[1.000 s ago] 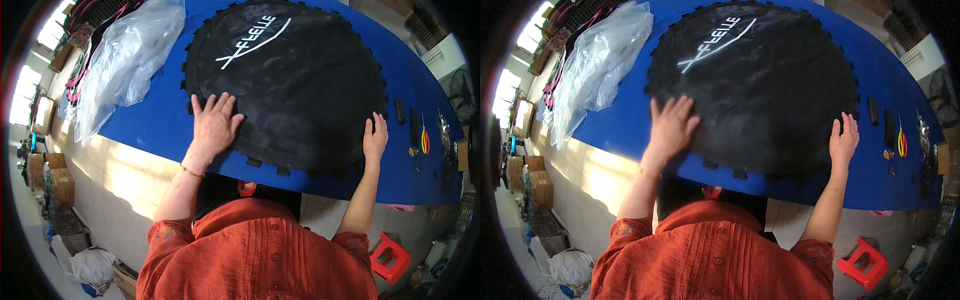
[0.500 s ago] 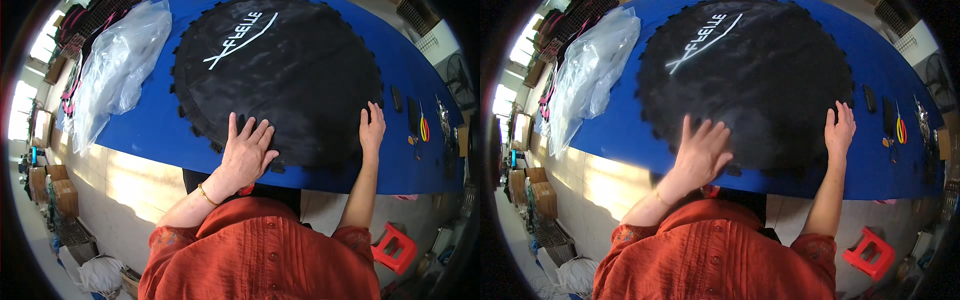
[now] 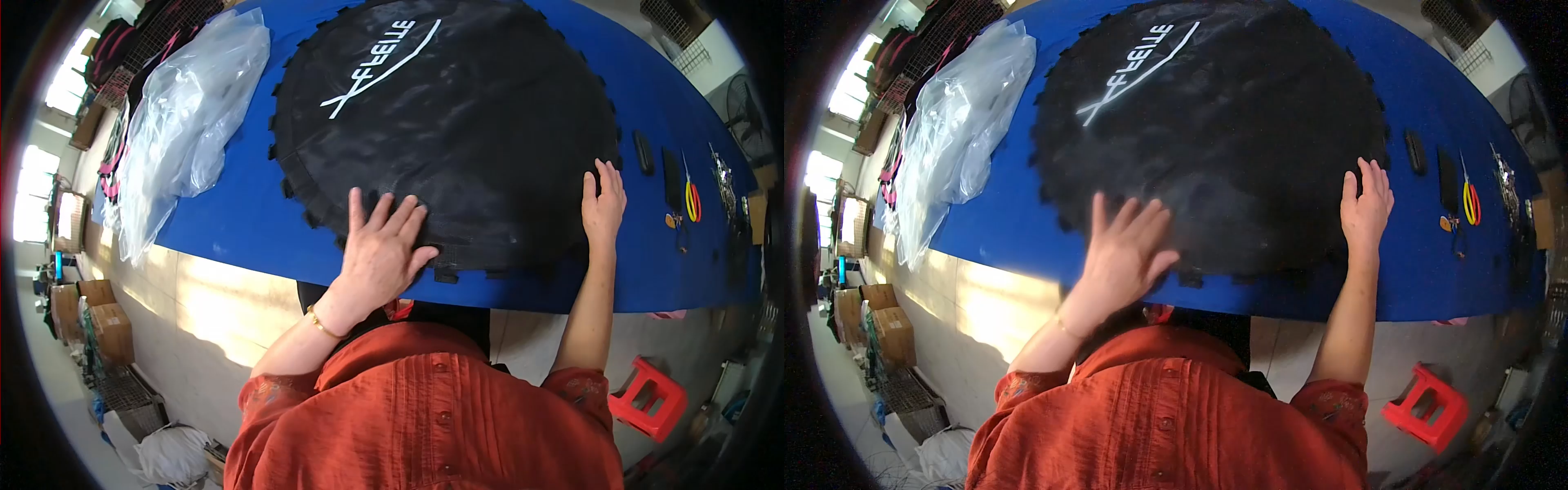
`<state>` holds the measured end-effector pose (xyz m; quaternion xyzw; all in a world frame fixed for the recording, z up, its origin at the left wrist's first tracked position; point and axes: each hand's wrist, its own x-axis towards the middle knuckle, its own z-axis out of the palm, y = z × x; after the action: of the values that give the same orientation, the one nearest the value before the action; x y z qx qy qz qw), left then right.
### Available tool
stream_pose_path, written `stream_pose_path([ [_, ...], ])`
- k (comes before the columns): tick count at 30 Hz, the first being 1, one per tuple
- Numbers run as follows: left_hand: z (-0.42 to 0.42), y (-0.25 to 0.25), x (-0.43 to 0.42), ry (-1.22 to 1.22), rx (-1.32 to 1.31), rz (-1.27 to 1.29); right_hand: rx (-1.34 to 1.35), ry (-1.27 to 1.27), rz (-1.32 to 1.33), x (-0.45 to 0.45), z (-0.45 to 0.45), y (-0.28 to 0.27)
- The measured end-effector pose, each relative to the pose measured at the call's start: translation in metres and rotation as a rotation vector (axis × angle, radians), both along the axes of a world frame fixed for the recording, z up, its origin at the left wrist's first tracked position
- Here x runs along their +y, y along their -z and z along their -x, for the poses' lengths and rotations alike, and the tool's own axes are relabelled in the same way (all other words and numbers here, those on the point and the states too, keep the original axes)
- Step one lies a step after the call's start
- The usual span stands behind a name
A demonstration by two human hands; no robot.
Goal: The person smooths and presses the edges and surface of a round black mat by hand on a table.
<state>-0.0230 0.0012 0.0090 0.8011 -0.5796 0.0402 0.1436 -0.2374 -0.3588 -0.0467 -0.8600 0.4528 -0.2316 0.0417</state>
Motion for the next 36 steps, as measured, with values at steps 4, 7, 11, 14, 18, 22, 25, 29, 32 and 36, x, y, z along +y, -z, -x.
stream_pose_path([
  [4, -0.011, 0.000, 0.014, -0.056, -0.005, -0.024, 0.034, 0.041, -0.026, 0.002, -0.002, -0.002],
  [7, -0.022, 0.005, 0.000, -0.052, -0.031, -0.010, 0.027, 0.034, -0.010, 0.000, -0.002, 0.001],
  [11, -0.026, 0.012, -0.032, 0.019, -0.058, 0.013, 0.015, 0.023, -0.003, 0.001, -0.002, 0.001],
  [14, -0.018, 0.011, -0.038, 0.047, -0.057, -0.015, 0.003, 0.006, 0.014, -0.001, 0.000, 0.003],
  [18, -0.002, 0.000, -0.021, 0.085, 0.010, -0.027, 0.030, 0.041, -0.033, 0.005, -0.004, -0.006],
  [22, 0.004, 0.000, -0.019, 0.090, 0.017, -0.028, 0.037, 0.040, -0.042, 0.003, -0.004, -0.003],
  [25, 0.000, 0.002, -0.039, 0.123, 0.003, 0.004, 0.028, 0.036, -0.010, 0.003, -0.004, -0.001],
  [29, -0.008, 0.012, -0.067, 0.137, -0.037, 0.006, 0.017, 0.022, 0.032, 0.003, -0.003, 0.001],
  [32, -0.006, 0.012, -0.069, 0.136, -0.065, 0.001, 0.009, 0.026, 0.024, 0.004, -0.004, 0.000],
  [36, 0.007, -0.003, -0.038, 0.148, -0.027, -0.038, -0.014, 0.022, 0.031, 0.003, -0.003, 0.003],
])
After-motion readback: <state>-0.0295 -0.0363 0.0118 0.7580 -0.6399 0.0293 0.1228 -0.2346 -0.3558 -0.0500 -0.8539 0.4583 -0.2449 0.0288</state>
